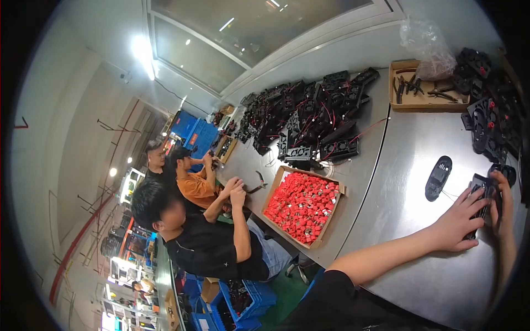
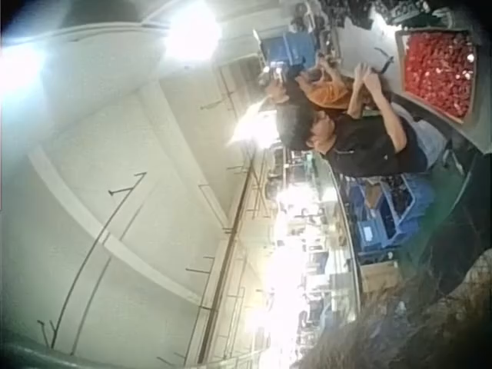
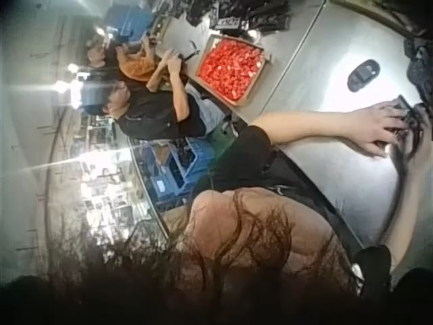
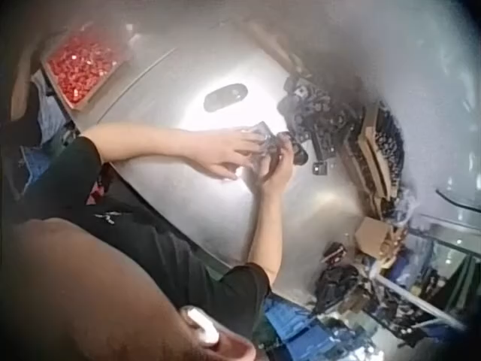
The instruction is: Assembling and wiring electronic components at a workbench.
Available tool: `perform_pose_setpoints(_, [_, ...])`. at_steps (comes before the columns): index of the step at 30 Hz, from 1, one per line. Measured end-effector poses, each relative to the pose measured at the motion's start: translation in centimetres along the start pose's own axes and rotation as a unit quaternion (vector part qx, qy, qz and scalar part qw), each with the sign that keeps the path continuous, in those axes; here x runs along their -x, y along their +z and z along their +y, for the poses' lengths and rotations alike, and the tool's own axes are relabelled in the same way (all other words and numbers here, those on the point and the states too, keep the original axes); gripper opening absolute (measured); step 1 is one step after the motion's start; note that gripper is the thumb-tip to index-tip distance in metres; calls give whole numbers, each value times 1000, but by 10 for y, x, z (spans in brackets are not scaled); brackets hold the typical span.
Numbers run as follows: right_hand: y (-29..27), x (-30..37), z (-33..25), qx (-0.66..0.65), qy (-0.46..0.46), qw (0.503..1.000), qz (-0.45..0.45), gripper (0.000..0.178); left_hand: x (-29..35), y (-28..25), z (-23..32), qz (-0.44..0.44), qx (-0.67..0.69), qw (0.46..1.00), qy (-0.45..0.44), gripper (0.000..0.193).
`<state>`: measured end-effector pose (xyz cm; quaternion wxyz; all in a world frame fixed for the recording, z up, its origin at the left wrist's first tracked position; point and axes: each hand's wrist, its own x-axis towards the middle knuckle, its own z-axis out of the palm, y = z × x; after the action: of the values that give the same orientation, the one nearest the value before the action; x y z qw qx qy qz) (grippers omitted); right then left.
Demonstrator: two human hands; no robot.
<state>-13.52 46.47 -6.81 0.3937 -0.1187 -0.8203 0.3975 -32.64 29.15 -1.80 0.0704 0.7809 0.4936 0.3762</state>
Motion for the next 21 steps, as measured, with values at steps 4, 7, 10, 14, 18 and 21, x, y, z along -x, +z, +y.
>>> perform_pose_setpoints(4, [-4, -18, -21, 98, -81, 990, -54, 36, -2, 2, -4, 32, 2, 999, 25, 42])
perform_pose_setpoints(7, [-9, -29, -37, 165, -105, 977, -80, 41, -3, 1, -10, 10, 38, 996, 75, 38])
perform_pose_setpoints(10, [-11, -24, -40, 167, -81, 979, -86, 53, -9, -2, -9, -10, 82, 989, 120, 30])
perform_pose_setpoints(14, [-10, -32, -63, 113, 21, 985, -128, 65, -6, -11, -11, -12, 102, 983, 152, 24])
perform_pose_setpoints(18, [-19, -37, -64, 48, 59, 961, -264, 89, -7, -10, -8, -4, 88, 984, 156, 21])
perform_pose_setpoints(21, [-12, -26, -66, 21, 17, 976, -215, 95, -5, -9, -7, -15, 82, 987, 139, 18])
